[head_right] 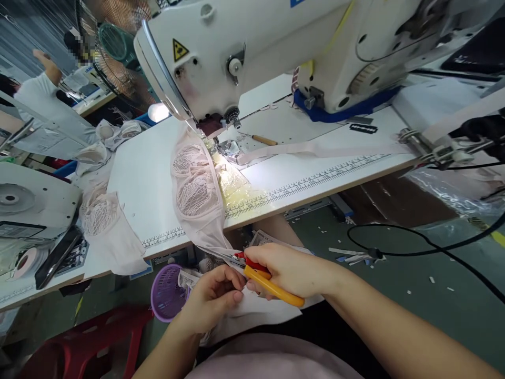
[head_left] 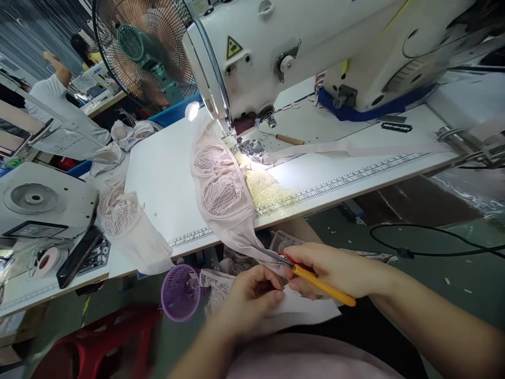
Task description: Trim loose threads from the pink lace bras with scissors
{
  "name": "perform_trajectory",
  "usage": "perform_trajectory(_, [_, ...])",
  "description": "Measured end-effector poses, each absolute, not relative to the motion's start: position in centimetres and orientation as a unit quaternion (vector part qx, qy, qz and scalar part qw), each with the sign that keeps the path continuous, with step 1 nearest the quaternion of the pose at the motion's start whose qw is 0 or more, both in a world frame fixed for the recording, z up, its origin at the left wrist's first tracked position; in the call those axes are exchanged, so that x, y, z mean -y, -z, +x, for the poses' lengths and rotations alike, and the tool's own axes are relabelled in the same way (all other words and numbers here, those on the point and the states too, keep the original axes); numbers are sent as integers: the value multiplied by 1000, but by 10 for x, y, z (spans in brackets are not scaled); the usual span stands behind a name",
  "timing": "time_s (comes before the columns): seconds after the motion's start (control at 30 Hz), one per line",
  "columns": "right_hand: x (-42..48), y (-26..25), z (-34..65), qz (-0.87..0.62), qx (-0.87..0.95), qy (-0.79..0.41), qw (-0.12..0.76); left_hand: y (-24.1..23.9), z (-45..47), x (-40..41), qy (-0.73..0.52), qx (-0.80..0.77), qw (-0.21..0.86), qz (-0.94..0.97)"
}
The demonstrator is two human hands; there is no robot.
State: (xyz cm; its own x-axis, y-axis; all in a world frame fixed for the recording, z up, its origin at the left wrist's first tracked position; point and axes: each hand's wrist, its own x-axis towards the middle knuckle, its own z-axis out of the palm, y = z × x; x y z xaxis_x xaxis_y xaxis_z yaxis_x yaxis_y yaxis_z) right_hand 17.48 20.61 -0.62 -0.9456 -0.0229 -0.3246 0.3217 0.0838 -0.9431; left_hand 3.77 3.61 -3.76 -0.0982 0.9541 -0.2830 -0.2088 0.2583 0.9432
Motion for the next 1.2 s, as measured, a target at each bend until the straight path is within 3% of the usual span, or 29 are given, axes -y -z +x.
perform_trajectory(0.3, [-208,8,173,88,-745,650,122,26,41,-43,-453,-612,427,488])
perform_trajectory(0.43, [-209,9,175,105,-706,685,144,27,44,-44,-454,-619,460,446])
perform_trajectory(1.2, [-209,4,173,76,-774,610,150,36,47,-40,-468,-614,552,314])
